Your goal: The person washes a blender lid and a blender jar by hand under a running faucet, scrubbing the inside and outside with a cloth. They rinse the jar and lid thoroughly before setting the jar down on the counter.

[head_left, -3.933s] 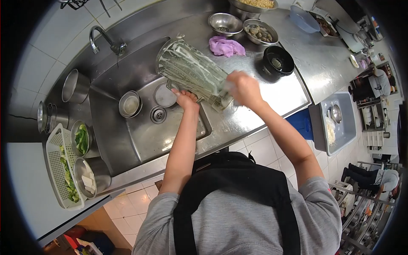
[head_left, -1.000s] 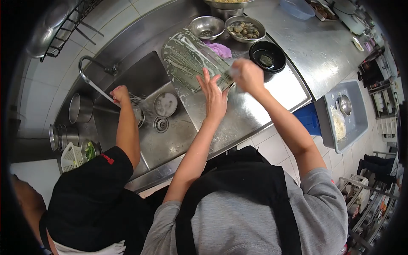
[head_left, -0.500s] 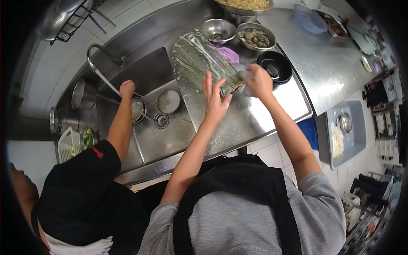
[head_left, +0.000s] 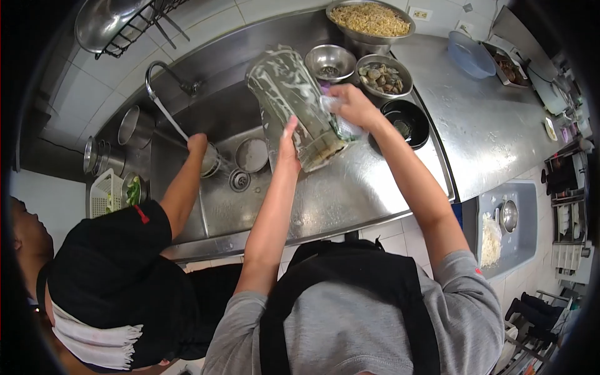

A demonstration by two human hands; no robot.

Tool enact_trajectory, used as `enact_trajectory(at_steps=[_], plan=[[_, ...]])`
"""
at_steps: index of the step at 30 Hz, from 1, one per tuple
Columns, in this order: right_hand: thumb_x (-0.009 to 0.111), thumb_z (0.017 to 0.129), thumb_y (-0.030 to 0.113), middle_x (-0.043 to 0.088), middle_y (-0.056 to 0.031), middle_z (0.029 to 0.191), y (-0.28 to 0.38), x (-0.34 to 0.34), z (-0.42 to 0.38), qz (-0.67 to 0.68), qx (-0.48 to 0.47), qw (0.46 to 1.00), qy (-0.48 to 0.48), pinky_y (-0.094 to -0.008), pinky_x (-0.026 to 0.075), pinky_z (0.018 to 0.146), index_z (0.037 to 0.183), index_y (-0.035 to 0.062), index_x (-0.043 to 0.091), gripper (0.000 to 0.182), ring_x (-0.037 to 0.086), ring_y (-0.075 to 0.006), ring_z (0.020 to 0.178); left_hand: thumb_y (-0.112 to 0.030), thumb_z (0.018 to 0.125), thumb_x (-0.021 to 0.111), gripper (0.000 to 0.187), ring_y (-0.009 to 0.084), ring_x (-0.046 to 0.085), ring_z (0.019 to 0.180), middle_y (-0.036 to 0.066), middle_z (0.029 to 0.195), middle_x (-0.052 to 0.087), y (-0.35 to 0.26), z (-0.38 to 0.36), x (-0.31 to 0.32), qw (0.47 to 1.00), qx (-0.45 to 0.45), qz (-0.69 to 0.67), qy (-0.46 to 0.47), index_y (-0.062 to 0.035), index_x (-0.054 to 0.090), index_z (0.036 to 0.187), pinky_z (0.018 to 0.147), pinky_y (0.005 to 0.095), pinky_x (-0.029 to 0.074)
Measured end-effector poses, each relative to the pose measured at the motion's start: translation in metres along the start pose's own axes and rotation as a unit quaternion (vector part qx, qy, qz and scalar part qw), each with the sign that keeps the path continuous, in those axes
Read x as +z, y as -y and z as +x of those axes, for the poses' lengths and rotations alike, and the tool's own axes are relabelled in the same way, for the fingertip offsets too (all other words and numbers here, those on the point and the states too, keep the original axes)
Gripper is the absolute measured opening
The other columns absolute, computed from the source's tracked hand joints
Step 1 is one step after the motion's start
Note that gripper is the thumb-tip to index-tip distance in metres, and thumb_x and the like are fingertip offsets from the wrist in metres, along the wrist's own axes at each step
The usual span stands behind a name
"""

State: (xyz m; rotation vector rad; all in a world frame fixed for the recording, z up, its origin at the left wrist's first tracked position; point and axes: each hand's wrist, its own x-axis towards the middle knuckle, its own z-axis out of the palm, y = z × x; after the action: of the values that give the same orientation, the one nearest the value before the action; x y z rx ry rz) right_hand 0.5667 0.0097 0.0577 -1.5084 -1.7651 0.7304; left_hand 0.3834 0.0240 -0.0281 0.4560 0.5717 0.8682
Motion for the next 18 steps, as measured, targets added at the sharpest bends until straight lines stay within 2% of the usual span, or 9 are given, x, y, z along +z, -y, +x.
enact_trajectory(at_steps=[1,4,5,10,12,13,15,16,18], plan=[[0.06,0.067,0.009,0.062,-0.016,0.09,0.026,-0.004,-0.004,-0.031,-0.003,0.999,-0.009,-0.0327,0.045,0.074,0.093,-0.003,0.058,0.029,0.06,-0.0253,0.083,-0.048,0.081,0.049,0.051,0.0233,0.055,0.095,0.009,0.103,0.057,-0.001,-0.016,0.021,0.999,0.015,-0.009,-0.045,-0.006,0.05,0.111,0.083,0.0399,0.044],[0.059,0.066,0.008,0.06,-0.0181,0.091,0.033,0.014,0.002,-0.159,-0.035,0.987,-0.002,-0.0353,0.044,0.076,0.091,-0.0021,0.059,0.027,0.058,-0.0315,0.086,-0.048,0.083,0.046,0.05,0.0223,0.053,0.097,0.007,0.105,0.056,0.013,-0.014,0.017,0.991,0.103,-0.03,-0.076,-0.0078,0.048,0.113,0.084,0.0386,0.043],[0.058,0.066,0.008,0.059,-0.0188,0.091,0.028,0.023,0.0,-0.169,-0.07,0.983,-0.008,-0.0367,0.043,0.078,0.092,-0.0007,0.059,0.028,0.055,-0.0335,0.089,-0.054,0.082,0.043,0.056,0.021,0.052,0.099,0.003,0.107,0.055,0.021,-0.007,0.003,0.992,0.109,-0.042,-0.054,-0.0094,0.047,0.115,0.086,0.0376,0.041],[0.059,0.069,0.013,0.061,-0.0157,0.09,0.019,0.046,-0.024,-0.142,-0.099,0.985,-0.021,-0.0396,0.045,0.073,0.091,0.0058,0.059,0.023,0.057,-0.0322,0.087,-0.063,0.076,0.043,0.069,0.019,0.044,0.109,0.003,0.115,0.05,0.029,0.003,-0.037,0.994,0.094,0.008,-0.048,-0.0114,0.041,0.122,0.09,0.0353,0.037],[0.058,0.071,0.013,0.06,-0.0156,0.09,0.019,0.041,-0.038,-0.13,-0.052,0.988,-0.072,-0.0401,0.045,0.072,0.094,0.0056,0.056,0.024,0.057,-0.0319,0.085,-0.058,0.078,0.046,0.072,0.0208,0.04,0.113,0.003,0.121,0.043,0.027,0.007,-0.048,0.996,0.084,-0.015,0.007,-0.0157,0.026,0.132,0.092,0.0371,0.034],[0.058,0.068,0.009,0.059,-0.014,0.087,0.024,0.035,-0.048,-0.114,-0.055,0.985,-0.114,-0.0388,0.043,0.074,0.092,0.0045,0.053,0.025,0.056,-0.0333,0.084,-0.058,0.078,0.046,0.072,0.0208,0.04,0.113,0.003,0.121,0.043,0.027,0.003,-0.043,0.996,0.082,-0.017,0.005,-0.0157,0.026,0.132,0.092,0.0371,0.034],[0.058,0.068,0.009,0.057,-0.0134,0.085,0.008,0.039,-0.062,-0.157,-0.058,0.974,-0.154,-0.0389,0.043,0.073,0.092,0.0049,0.053,0.024,0.055,-0.0331,0.081,-0.045,0.078,0.057,0.08,0.0247,0.038,0.114,0.005,0.128,0.035,0.028,-0.005,-0.027,0.972,0.188,0.097,-0.101,-0.0221,0.006,0.136,0.091,0.0412,0.035],[0.058,0.069,0.008,0.056,-0.0127,0.083,0.007,0.041,-0.068,-0.198,-0.062,0.958,-0.198,-0.039,0.043,0.072,0.092,0.0054,0.053,0.024,0.055,-0.0329,0.079,-0.045,0.078,0.057,0.08,0.0247,0.038,0.114,0.005,0.128,0.035,0.026,-0.009,-0.021,0.972,0.186,0.096,-0.103,-0.0221,0.006,0.136,0.091,0.0412,0.035],[0.058,0.067,0.008,0.054,-0.0098,0.081,0.014,0.051,-0.07,-0.223,-0.05,0.949,-0.216,-0.0378,0.045,0.068,0.088,0.0064,0.055,0.021,0.055,-0.0295,0.077,-0.031,0.063,0.074,0.116,0.0271,0.021,0.125,0.01,0.14,0.01,0.021,-0.011,-0.009,0.98,0.127,0.063,-0.139,-0.0199,-0.017,0.134,0.097,0.0445,0.027]])
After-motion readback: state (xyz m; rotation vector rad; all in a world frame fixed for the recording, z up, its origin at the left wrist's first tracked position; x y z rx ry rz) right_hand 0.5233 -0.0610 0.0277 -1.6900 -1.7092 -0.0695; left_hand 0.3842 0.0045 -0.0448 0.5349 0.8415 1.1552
